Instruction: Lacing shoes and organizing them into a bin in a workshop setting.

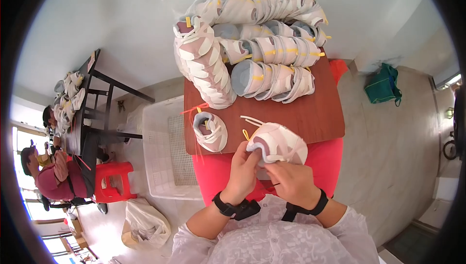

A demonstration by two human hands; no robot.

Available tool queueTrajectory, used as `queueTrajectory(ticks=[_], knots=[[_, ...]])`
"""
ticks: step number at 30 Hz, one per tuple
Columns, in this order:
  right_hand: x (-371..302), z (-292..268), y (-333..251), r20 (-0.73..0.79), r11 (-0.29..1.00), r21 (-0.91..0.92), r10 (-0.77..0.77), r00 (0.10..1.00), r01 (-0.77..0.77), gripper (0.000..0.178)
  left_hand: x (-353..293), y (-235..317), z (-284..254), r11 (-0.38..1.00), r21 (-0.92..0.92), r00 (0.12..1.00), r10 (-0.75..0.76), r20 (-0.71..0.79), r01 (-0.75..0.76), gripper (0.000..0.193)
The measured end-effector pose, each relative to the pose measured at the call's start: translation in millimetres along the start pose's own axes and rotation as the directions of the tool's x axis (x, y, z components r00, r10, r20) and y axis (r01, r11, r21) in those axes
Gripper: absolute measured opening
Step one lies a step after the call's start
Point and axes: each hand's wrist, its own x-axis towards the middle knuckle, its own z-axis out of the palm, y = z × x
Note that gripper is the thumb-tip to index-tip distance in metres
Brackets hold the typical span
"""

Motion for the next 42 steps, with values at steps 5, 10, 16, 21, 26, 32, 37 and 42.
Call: queueTrajectory(ticks=[5,10,16,21,26,32,37,42], knots=[[-2.9,-17.0,4.4,-0.047,0.882,0.373,0.328,0.944,-0.288,0.021,-0.4,-2.9,-1.5,0.976,0.201,0.995,0.096,-0.02,-0.09,0.028],[7.1,-28.9,3.4,-0.083,0.906,0.354,0.278,0.957,-0.233,0.024,-0.9,-2.1,0.9,0.99,0.143,1.0,-0.007,-0.006,0.008,0.031],[-0.8,-35.1,-1.1,-0.09,0.958,0.233,0.19,0.978,-0.164,0.02,-6.8,1.9,-10.9,0.996,-0.028,0.995,-0.082,0.062,0.084,0.036],[1.5,-30.1,-0.2,-0.154,0.929,0.304,0.266,0.952,-0.211,0.019,-0.8,-3.5,-15.4,0.996,-0.052,0.985,0.083,0.153,-0.076,0.036],[-5.9,-18.3,10.4,-0.166,0.939,0.246,0.285,0.944,-0.24,0.03,-4.8,5.0,-2.9,0.993,-0.111,0.977,-0.009,0.212,0.033,0.045],[1.4,-10.8,32.2,-0.154,0.807,0.448,0.494,0.856,-0.385,0.052,-7.1,11.2,-1.8,0.946,-0.072,0.934,-0.296,0.199,0.316,0.035],[2.4,-18.3,41.9,0.362,0.382,0.645,0.611,0.704,-0.662,0.044,-6.6,-13.4,-5.1,0.874,0.352,0.935,0.354,0.016,-0.337,0.054],[-7.1,-14.2,57.6,0.507,0.293,0.633,0.543,0.669,-0.717,0.038,0.0,41.3,-0.4,0.045,0.759,0.66,0.53,0.533,-0.649,0.043]])
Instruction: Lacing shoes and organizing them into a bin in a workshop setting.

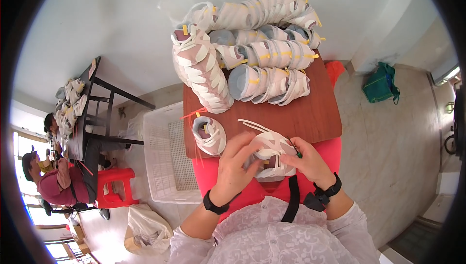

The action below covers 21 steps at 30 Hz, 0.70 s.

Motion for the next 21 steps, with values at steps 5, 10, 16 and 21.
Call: queueTrajectory(ticks=[5,10,16,21], knots=[[1.7,6.2,-4.0,-0.107,0.971,-0.201,-0.153,0.982,0.129,0.034,3.9,4.9,-7.6,0.992,-0.029,0.981,-0.116,0.154,0.122,0.024],[1.0,11.7,-30.6,-0.007,0.648,-0.528,-0.649,0.76,0.549,0.02,5.4,10.5,-4.6,0.979,0.178,0.958,-0.142,0.25,0.099,0.014],[9.0,5.9,-30.1,0.351,0.461,-0.617,-0.564,0.747,0.638,0.012,6.5,3.1,-2.7,0.971,-0.079,0.908,-0.179,0.379,0.224,0.011],[5.0,11.8,-37.0,0.367,0.407,-0.629,-0.595,0.715,0.662,0.016,5.1,-8.5,-9.2,0.755,-0.317,0.746,-0.322,0.583,0.574,0.01]])
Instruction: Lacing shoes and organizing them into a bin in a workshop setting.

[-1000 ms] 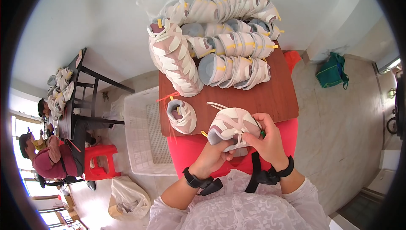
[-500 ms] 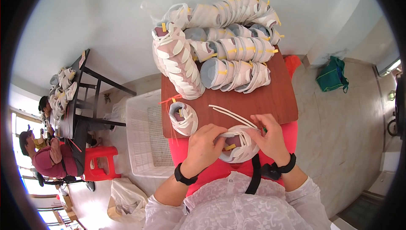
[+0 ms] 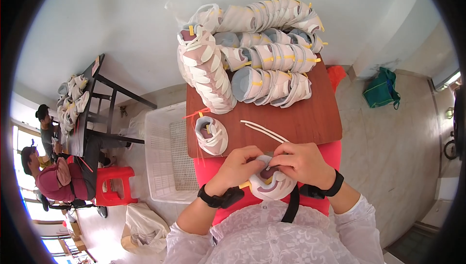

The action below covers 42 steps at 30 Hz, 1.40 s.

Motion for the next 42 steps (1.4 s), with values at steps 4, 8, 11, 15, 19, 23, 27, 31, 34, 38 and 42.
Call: queueTrajectory(ticks=[4,8,11,15,19,23,27,31,34,38,42], knots=[[-0.5,-0.3,-6.6,-0.032,1.0,0.002,-0.013,0.999,0.013,0.02,-1.5,-0.9,0.5,0.967,-0.228,0.992,-0.104,0.068,0.117,0.009],[-3.9,1.8,-7.1,-0.015,0.999,-0.024,-0.049,0.999,0.049,0.022,-0.3,2.0,0.5,0.95,-0.262,0.984,-0.147,0.105,0.17,0.01],[-5.5,1.5,-9.7,-0.016,0.999,-0.023,-0.044,0.999,0.044,0.023,-1.2,4.9,-0.7,0.897,-0.396,0.977,-0.148,0.152,0.197,0.011],[-5.8,1.6,-6.7,-0.064,1.0,0.014,-0.015,0.998,0.016,0.024,-2.8,4.2,1.4,0.815,-0.522,0.967,-0.199,0.157,0.253,0.014],[-1.3,-5.3,-10.0,0.009,0.997,0.015,-0.081,0.997,0.081,0.022,-4.8,-0.9,1.3,0.946,-0.306,0.99,-0.071,0.121,0.105,0.019],[-3.7,-1.1,-9.2,0.036,0.989,-0.059,-0.132,0.991,0.134,0.022,-3.8,-3.4,3.2,0.95,-0.3,0.99,-0.049,0.134,0.088,0.02],[-3.3,3.1,-7.2,0.031,0.996,0.043,-0.075,0.997,0.073,0.018,-4.4,-3.4,2.0,0.942,-0.33,0.987,-0.016,0.159,0.069,0.019],[-6.0,7.8,-8.9,-0.094,0.937,0.339,0.127,0.987,-0.088,0.014,-3.6,6.4,3.2,0.944,-0.329,0.986,0.037,0.164,0.019,0.018],[-9.4,9.8,-11.7,-0.07,0.91,0.382,0.203,0.977,-0.162,0.013,-3.8,-3.8,1.6,0.969,-0.239,0.979,0.111,0.172,-0.068,0.018],[-16.0,8.3,-13.2,0.017,0.825,0.442,0.384,0.923,-0.352,0.014,-2.4,-5.7,0.3,0.977,-0.171,0.97,0.162,0.181,-0.131,0.017],[-12.5,0.7,-8.9,0.149,0.769,0.504,0.371,0.917,-0.393,0.016,-0.1,-7.9,0.6,0.974,-0.155,0.961,0.195,0.196,-0.166,0.018]])
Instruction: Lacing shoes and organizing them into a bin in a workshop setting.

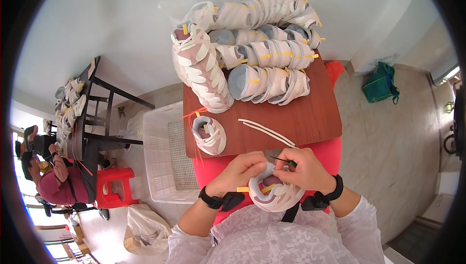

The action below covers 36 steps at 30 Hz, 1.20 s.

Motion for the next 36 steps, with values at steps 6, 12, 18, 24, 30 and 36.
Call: queueTrajectory(ticks=[6,12,18,24,30,36], knots=[[2.5,4.6,4.9,-0.026,0.999,0.05,-0.017,1.0,0.018,0.016,3.4,-8.4,-10.9,0.996,0.062,0.995,-0.067,0.077,0.062,0.014],[-1.6,21.9,20.8,-0.147,0.96,-0.274,-0.103,0.984,0.059,0.015,0.0,59.7,-5.4,0.869,0.487,0.972,0.033,-0.232,0.087,0.017],[5.7,31.5,28.9,-0.221,0.968,-0.252,-0.059,0.973,0.002,0.014,4.3,23.7,27.5,0.421,0.901,0.901,0.344,-0.265,0.104,0.018],[19.2,27.7,51.8,-0.205,0.972,-0.18,0.116,0.972,-0.154,0.016,20.0,-13.6,20.1,0.496,0.864,0.873,0.381,-0.304,0.085,0.02],[33.7,11.3,73.3,-0.107,0.977,0.002,0.211,0.972,-0.212,0.02,33.6,-34.1,13.2,0.543,0.839,0.859,0.414,-0.3,0.032,0.014],[35.2,-3.2,67.6,0.021,0.988,0.085,0.131,0.991,-0.133,0.023,38.9,-35.5,-0.3,0.735,0.673,0.916,0.21,-0.342,0.083,0.01]])
